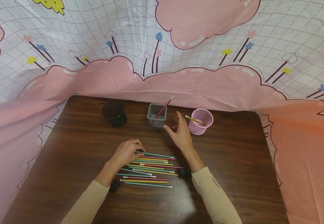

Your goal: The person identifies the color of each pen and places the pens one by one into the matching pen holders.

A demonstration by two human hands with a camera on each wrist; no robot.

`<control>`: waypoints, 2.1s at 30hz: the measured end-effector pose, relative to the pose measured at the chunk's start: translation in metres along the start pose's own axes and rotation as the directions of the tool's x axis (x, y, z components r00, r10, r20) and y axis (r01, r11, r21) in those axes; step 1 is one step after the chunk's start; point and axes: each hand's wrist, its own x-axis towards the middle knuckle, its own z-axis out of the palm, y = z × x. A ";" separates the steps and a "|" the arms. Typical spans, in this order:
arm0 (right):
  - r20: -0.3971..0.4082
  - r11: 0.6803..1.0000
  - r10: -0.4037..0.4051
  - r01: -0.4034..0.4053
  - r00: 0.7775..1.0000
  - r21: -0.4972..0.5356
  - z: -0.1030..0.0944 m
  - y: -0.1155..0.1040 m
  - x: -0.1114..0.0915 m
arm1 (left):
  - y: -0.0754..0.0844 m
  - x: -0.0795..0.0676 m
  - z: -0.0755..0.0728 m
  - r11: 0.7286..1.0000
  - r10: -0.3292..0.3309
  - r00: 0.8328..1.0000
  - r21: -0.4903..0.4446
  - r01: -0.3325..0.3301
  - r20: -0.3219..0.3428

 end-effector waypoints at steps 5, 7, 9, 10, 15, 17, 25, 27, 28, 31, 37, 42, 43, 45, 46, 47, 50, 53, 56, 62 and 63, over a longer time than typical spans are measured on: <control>0.030 1.000 0.013 -0.014 0.999 0.028 -0.001 0.003 -0.005 | 0.000 0.001 0.001 1.000 0.014 1.000 -0.009 -0.014 -0.027; 0.034 0.999 0.020 -0.021 0.999 0.034 -0.002 0.004 -0.006 | 0.000 0.001 0.001 1.000 0.016 0.999 0.003 -0.016 -0.034; 0.030 0.999 0.025 -0.026 0.999 0.041 -0.003 0.005 -0.007 | 0.000 0.001 0.002 1.000 0.024 0.999 0.021 -0.023 -0.041; 0.024 0.999 0.026 -0.027 0.999 0.045 -0.004 0.006 -0.008 | 0.001 0.002 0.002 0.999 0.028 0.999 0.029 -0.027 -0.044; 0.016 0.997 0.023 -0.025 1.000 0.068 -0.008 0.008 -0.010 | 0.002 0.002 0.002 0.999 0.038 0.996 0.021 -0.036 -0.082; 0.021 0.997 0.028 -0.030 0.999 0.073 -0.010 0.010 -0.011 | 0.001 0.001 0.002 0.999 0.042 0.994 0.004 -0.042 -0.101; 0.025 0.997 0.018 -0.019 1.000 0.069 -0.014 0.016 -0.014 | 0.000 -0.004 0.000 0.999 0.024 0.983 -0.023 -0.029 -0.185; 0.027 0.997 0.009 -0.011 1.000 0.075 -0.015 0.017 -0.016 | -0.001 -0.005 -0.002 0.999 0.007 0.975 -0.038 -0.016 -0.223; 0.026 0.997 0.003 -0.005 1.000 0.076 -0.015 0.017 -0.016 | -0.001 -0.006 -0.003 0.999 -0.002 0.970 -0.053 -0.011 -0.242; 0.018 0.997 -0.004 0.003 1.000 0.077 -0.016 0.016 -0.018 | -0.002 -0.009 -0.006 0.996 -0.015 0.957 -0.089 -0.011 -0.290; 0.029 0.998 -0.014 0.012 0.999 0.066 -0.017 0.016 -0.020 | -0.007 -0.015 -0.011 0.995 -0.042 0.939 -0.102 0.008 -0.342; 0.035 0.998 -0.027 0.025 0.999 0.059 -0.017 0.015 -0.022 | -0.009 -0.014 -0.017 0.988 -0.067 0.922 -0.156 0.007 -0.381; 0.036 0.998 -0.030 0.028 0.999 0.056 -0.017 0.015 -0.023 | -0.009 -0.014 -0.018 0.986 -0.069 0.919 -0.165 0.004 -0.388; 0.042 0.998 -0.039 0.037 0.998 0.047 -0.018 0.016 -0.024 | -0.010 -0.013 -0.021 0.984 -0.075 0.912 -0.181 0.001 -0.403; 0.044 0.998 -0.044 0.042 0.998 0.036 -0.018 0.017 -0.024 | -0.010 -0.013 -0.023 0.982 -0.081 0.908 -0.191 0.001 -0.411; 0.047 0.999 -0.051 0.050 0.998 0.023 -0.018 0.017 -0.025 | -0.010 -0.013 -0.025 0.979 -0.089 0.903 -0.203 0.002 -0.420; 0.058 0.996 -0.085 0.086 0.995 -0.022 -0.018 0.020 -0.028 | -0.011 -0.012 -0.029 0.965 -0.136 0.888 -0.260 0.019 -0.440; 0.065 0.993 -0.097 0.102 0.993 -0.066 -0.017 0.022 -0.032 | -0.013 -0.010 -0.033 0.946 -0.175 0.872 -0.325 0.019 -0.458; 0.069 0.991 -0.095 0.101 0.993 -0.091 -0.015 0.025 -0.037 | -0.015 -0.009 -0.036 0.937 -0.192 0.861 -0.350 0.017 -0.471; 0.073 0.991 -0.107 0.112 0.992 -0.078 -0.013 0.025 -0.042 | -0.019 -0.010 -0.042 0.925 -0.218 0.853 -0.380 0.025 -0.474; 0.072 0.990 -0.114 0.120 0.991 -0.075 -0.013 0.025 -0.043 | -0.020 -0.010 -0.043 0.920 -0.225 0.853 -0.390 0.028 -0.470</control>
